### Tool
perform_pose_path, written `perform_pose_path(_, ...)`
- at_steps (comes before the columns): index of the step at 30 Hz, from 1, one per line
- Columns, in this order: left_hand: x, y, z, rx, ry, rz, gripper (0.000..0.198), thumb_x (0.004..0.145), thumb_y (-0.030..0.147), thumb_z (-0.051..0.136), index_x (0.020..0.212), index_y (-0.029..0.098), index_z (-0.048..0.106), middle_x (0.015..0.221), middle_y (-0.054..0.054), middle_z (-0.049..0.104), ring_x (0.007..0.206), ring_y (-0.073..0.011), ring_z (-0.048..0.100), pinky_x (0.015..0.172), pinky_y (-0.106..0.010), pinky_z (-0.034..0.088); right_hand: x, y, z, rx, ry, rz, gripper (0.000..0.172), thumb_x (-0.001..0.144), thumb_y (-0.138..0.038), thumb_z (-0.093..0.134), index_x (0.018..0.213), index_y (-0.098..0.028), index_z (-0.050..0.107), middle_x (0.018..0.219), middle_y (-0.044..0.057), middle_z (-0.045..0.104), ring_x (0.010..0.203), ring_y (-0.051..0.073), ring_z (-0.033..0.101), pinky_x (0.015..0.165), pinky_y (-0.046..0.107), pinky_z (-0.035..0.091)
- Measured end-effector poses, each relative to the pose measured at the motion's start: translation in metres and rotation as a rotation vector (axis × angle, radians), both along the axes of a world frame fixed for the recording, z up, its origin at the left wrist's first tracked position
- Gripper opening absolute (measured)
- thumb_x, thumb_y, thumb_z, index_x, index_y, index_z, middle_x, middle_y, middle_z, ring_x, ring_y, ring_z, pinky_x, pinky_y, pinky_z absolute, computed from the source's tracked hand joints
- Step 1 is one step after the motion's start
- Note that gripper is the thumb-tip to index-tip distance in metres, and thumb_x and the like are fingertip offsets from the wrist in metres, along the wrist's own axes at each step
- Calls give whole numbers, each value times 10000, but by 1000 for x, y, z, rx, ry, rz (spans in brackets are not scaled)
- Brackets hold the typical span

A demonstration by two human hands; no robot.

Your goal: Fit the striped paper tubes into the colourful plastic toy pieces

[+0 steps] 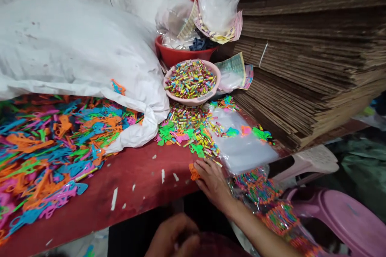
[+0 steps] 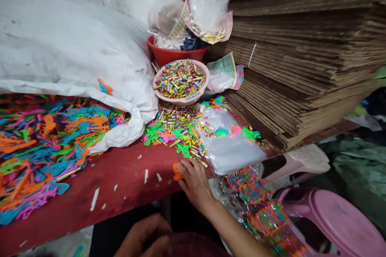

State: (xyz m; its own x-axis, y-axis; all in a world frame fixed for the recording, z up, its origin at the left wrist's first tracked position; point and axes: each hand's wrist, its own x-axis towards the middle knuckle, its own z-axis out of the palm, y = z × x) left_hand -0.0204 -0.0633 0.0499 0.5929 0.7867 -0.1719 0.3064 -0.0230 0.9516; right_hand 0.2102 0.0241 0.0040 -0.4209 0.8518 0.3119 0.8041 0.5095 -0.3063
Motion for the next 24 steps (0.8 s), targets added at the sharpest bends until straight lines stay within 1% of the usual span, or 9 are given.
perform_pose_path(2, 15, 26, -12, 125, 41, 121, 270, 953, 329, 492, 1146, 199, 630, 1122, -100, 628, 1067, -251, 578, 963, -431, 483, -4, 12, 2, -15, -2, -28, 455, 939, -210, 518, 1391, -256, 501, 1329, 98, 594, 1258, 289, 486, 1014, 504, 431)
perform_pose_path(4, 29, 52, -25, 446, 156, 258, 332, 924, 271, 514, 1240, 208, 592, 1249, -122, 591, 1159, -269, 544, 1012, -459, 448, -12, 27, 6, -40, 3, -55, 407, 944, -211, 511, 1349, -229, 539, 1264, 110, 627, 1160, 283, 544, 966, 476, 464)
perform_pose_path(6, 39, 75, -38, 642, 278, 366, 453, 908, 205, 500, 1362, 199, 500, 1376, -138, 522, 1263, -278, 485, 1058, -476, 411, -27, 42, 11, -54, 34, -82, 378, 960, -212, 478, 1330, -220, 553, 1235, 114, 640, 1122, 274, 566, 968, 468, 466)
perform_pose_path(9, 41, 100, -52, 746, 455, 465, 480, 906, 169, 470, 1385, 139, 457, 1412, -173, 495, 1302, -288, 457, 1058, -481, 401, -51, 55, 20, -46, 125, 22, 439, 967, -184, 419, 1402, -205, 481, 1352, 118, 569, 1236, 247, 519, 1043, 452, 432)
perform_pose_path(12, 30, 114, -52, 759, 642, 487, 408, 929, 216, 471, 1333, 180, 513, 1394, -153, 523, 1284, -295, 475, 1071, -519, 357, -53, 59, 26, 1, 164, 176, 512, 961, -199, 426, 1471, -225, 394, 1483, 92, 448, 1371, 216, 402, 1126, 427, 367)
perform_pose_path(15, 13, 122, -43, 754, 797, 495, 319, 950, 266, 470, 1247, 245, 584, 1296, -110, 597, 1220, -287, 520, 1102, -568, 273, -23, 63, 15, 120, 232, -93, 489, 978, -265, 421, 1467, -257, 398, 1453, 89, 474, 1378, 227, 389, 1136, 456, 343)
perform_pose_path(18, -3, 130, -36, 707, 898, 609, 291, 945, 320, 483, 1164, 194, 628, 1249, -144, 610, 1141, -310, 554, 1047, -559, 332, 13, 75, -13, 146, 218, -442, 577, 968, -380, 447, 1486, -142, 357, 1456, 180, 450, 1373, 289, 383, 1118, 505, 340)
perform_pose_path(21, -1, 138, -36, 727, 890, 689, 397, 922, 362, 513, 1237, 131, 585, 1404, -197, 501, 1245, -348, 488, 1036, -535, 359, 22, 97, -35, 43, 122, -535, 698, 948, -483, 455, 1478, -44, 339, 1488, 245, 399, 1390, 342, 349, 1111, 549, 315)
perform_pose_path(24, 22, 147, -40, 822, 773, 515, 609, 888, 415, 565, 1426, 165, 432, 1546, -165, 356, 1414, -337, 321, 1135, -544, 253, 4, 122, -34, -8, 132, -594, 625, 965, -473, 412, 1452, -82, 399, 1465, 218, 449, 1367, 338, 385, 1101, 570, 303)
